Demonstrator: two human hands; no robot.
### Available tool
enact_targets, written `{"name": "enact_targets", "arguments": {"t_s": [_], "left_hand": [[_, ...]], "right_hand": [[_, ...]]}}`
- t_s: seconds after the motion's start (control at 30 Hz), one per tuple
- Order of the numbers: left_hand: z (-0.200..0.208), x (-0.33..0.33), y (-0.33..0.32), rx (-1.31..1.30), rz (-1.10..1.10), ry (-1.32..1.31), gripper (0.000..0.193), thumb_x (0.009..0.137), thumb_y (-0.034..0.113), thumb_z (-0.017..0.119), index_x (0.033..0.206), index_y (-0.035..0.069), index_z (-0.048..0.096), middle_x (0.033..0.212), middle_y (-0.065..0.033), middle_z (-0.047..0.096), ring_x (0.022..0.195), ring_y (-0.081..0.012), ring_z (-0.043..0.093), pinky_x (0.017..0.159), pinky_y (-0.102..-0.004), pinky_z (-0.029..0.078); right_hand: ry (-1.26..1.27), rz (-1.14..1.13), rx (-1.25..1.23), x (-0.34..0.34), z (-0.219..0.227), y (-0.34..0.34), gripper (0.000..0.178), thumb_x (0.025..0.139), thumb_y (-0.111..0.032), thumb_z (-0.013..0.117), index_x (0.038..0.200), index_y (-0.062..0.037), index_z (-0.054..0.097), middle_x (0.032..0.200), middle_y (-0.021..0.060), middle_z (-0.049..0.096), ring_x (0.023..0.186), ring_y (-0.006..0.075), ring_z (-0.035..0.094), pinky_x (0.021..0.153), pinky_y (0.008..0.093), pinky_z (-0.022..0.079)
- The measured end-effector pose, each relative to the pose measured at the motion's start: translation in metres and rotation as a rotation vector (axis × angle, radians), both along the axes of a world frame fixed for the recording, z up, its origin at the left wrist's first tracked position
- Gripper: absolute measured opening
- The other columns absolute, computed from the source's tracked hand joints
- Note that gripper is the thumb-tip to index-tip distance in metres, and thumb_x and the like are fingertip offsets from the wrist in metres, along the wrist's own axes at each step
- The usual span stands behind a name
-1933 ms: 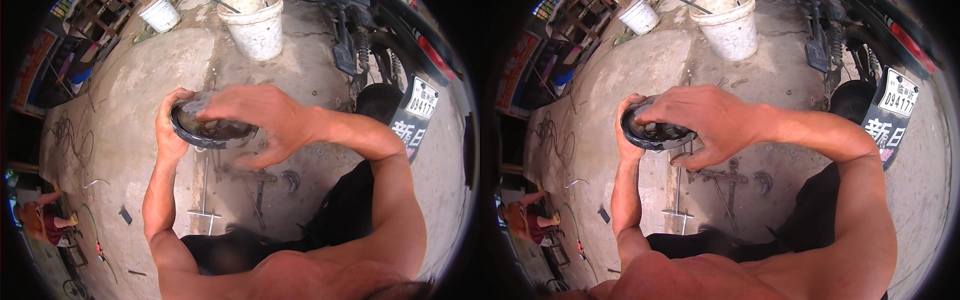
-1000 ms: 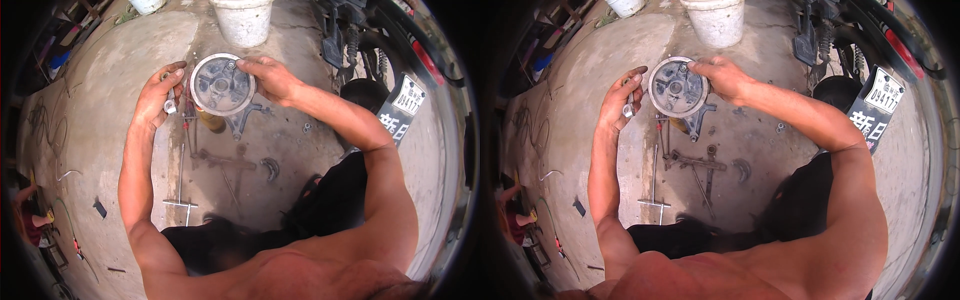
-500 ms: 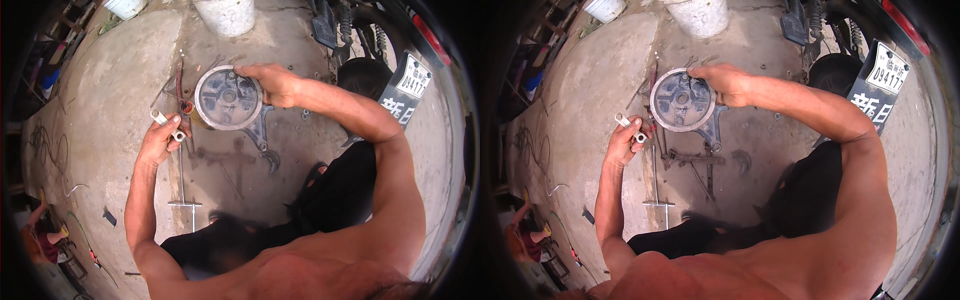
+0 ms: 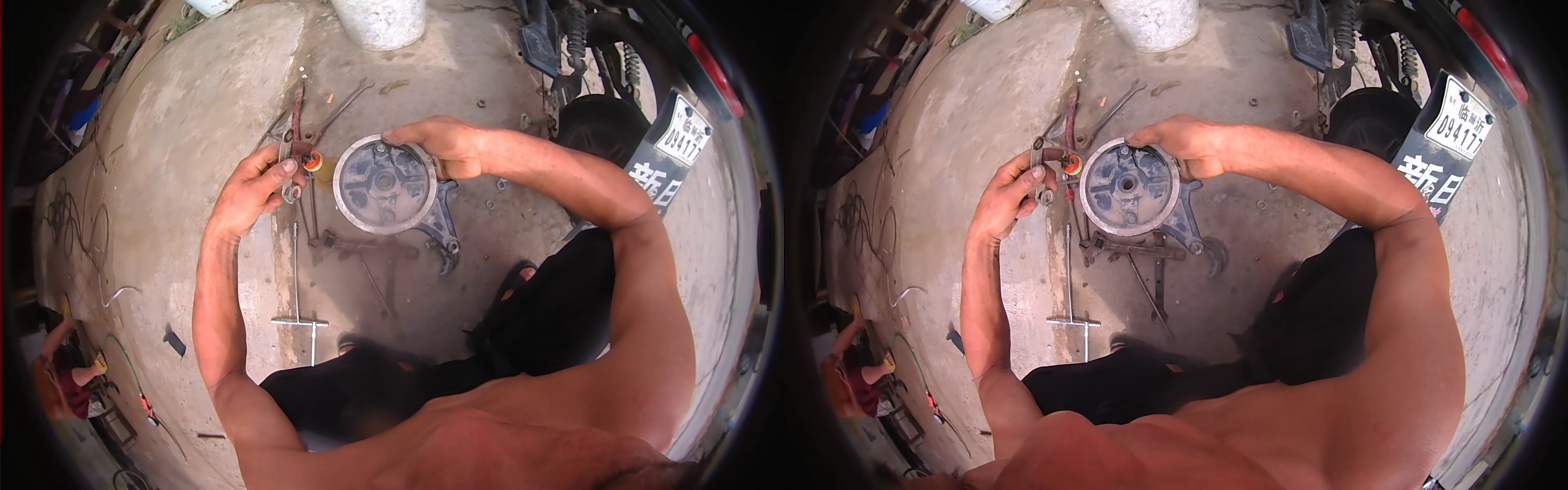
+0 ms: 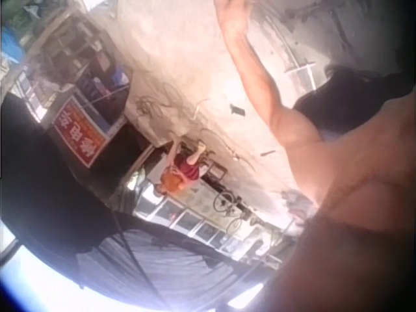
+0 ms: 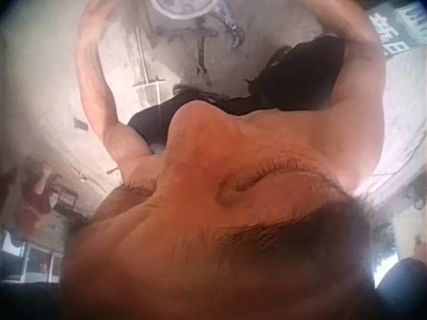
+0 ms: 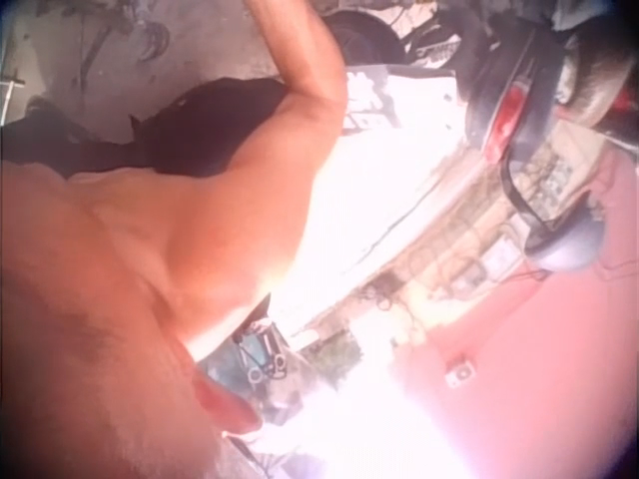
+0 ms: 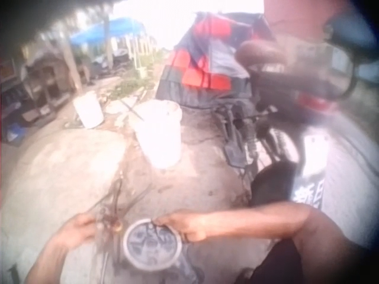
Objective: The person works on a motorcycle brake assembly by hand, first checking the internal components of the brake hub and then using a T-handle wrench to loosen or tighten a bolt on the brake arm.
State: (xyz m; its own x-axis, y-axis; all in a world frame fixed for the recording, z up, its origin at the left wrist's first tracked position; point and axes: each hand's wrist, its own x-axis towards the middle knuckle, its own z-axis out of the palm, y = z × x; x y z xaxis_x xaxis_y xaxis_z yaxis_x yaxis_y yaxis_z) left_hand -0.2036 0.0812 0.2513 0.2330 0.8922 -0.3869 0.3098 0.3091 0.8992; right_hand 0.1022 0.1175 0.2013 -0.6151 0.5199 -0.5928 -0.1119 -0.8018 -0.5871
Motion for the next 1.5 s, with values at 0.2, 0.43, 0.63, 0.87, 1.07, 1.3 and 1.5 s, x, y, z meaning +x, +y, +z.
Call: {"name": "enact_targets", "arguments": {"t_s": [0.2,0.43,0.63,0.87,1.07,1.3,1.5], "left_hand": [[0.007,0.015,-0.009,0.311,-0.234,0.029,0.033,0.096,0.014,0.068,0.125,-0.001,0.062,0.083,0.001,0.061,0.067,-0.0059,0.049,0.059,-0.0238,0.041],[0.021,0.033,-0.022,0.547,-0.302,0.278,0.041,0.08,0.005,0.08,0.119,0.004,0.067,0.088,-0.0063,0.069,0.076,-0.0149,0.063,0.072,-0.0296,0.052],[0.014,0.04,-0.022,0.83,-0.429,0.301,0.032,0.08,0.012,0.08,0.111,0.008,0.071,0.098,-0.0111,0.072,0.082,-0.0295,0.07,0.068,-0.0363,0.055],[0.017,0.047,-0.023,0.891,-0.493,0.446,0.029,0.082,0.014,0.078,0.111,0.013,0.073,0.081,-0.0087,0.065,0.064,-0.0291,0.063,0.057,-0.0381,0.049],[0.019,0.048,-0.022,0.904,-0.568,0.473,0.031,0.081,0.012,0.079,0.111,0.013,0.073,0.08,-0.0071,0.062,0.064,-0.0277,0.062,0.057,-0.0374,0.048],[0.018,0.042,-0.021,0.901,-0.582,0.4,0.033,0.079,0.009,0.08,0.111,0.013,0.074,0.078,-0.0055,0.061,0.062,-0.0243,0.059,0.056,-0.0363,0.047],[0.025,0.053,-0.034,0.946,-0.472,0.499,0.03,0.08,0.011,0.079,0.109,0.013,0.074,0.08,-0.0071,0.062,0.065,-0.0274,0.061,0.057,-0.0375,0.049]], "right_hand": [[0.003,0.086,0.026,-0.007,-0.002,0.0,0.028,0.104,-0.02,0.052,0.115,0.0039,0.064,0.106,0.0104,0.073,0.09,0.019,0.073,0.081,0.0351,0.063],[-0.021,0.099,0.056,-0.014,-0.001,-0.007,0.029,0.104,-0.021,0.053,0.116,0.004,0.064,0.107,0.0088,0.073,0.092,0.0173,0.072,0.081,0.0343,0.062],[0.005,0.142,0.066,-0.017,0.005,-0.012,0.028,0.103,-0.021,0.055,0.114,0.0024,0.065,0.106,0.0071,0.073,0.09,0.0163,0.072,0.079,0.033,0.062],[-0.024,0.128,0.07,-0.016,0.012,-0.02,0.026,0.102,-0.021,0.056,0.112,0.0014,0.066,0.102,0.0054,0.073,0.086,0.0149,0.072,0.074,0.0329,0.062],[-0.062,0.176,0.1,-0.014,0.016,-0.024,0.029,0.101,-0.023,0.058,0.113,0.0021,0.065,0.103,0.0062,0.072,0.085,0.0143,0.071,0.072,0.0309,0.062],[-0.077,0.238,0.216,-0.015,0.022,-0.029,0.032,0.102,-0.027,0.059,0.115,0.0018,0.064,0.105,0.0055,0.07,0.088,0.0129,0.07,0.07,0.0284,0.061],[-0.096,0.183,0.255,-0.016,0.027,-0.03,0.032,0.103,-0.027,0.055,0.114,0.0014,0.064,0.104,0.0054,0.07,0.086,0.0125,0.069,0.07,0.0274,0.06]]}}
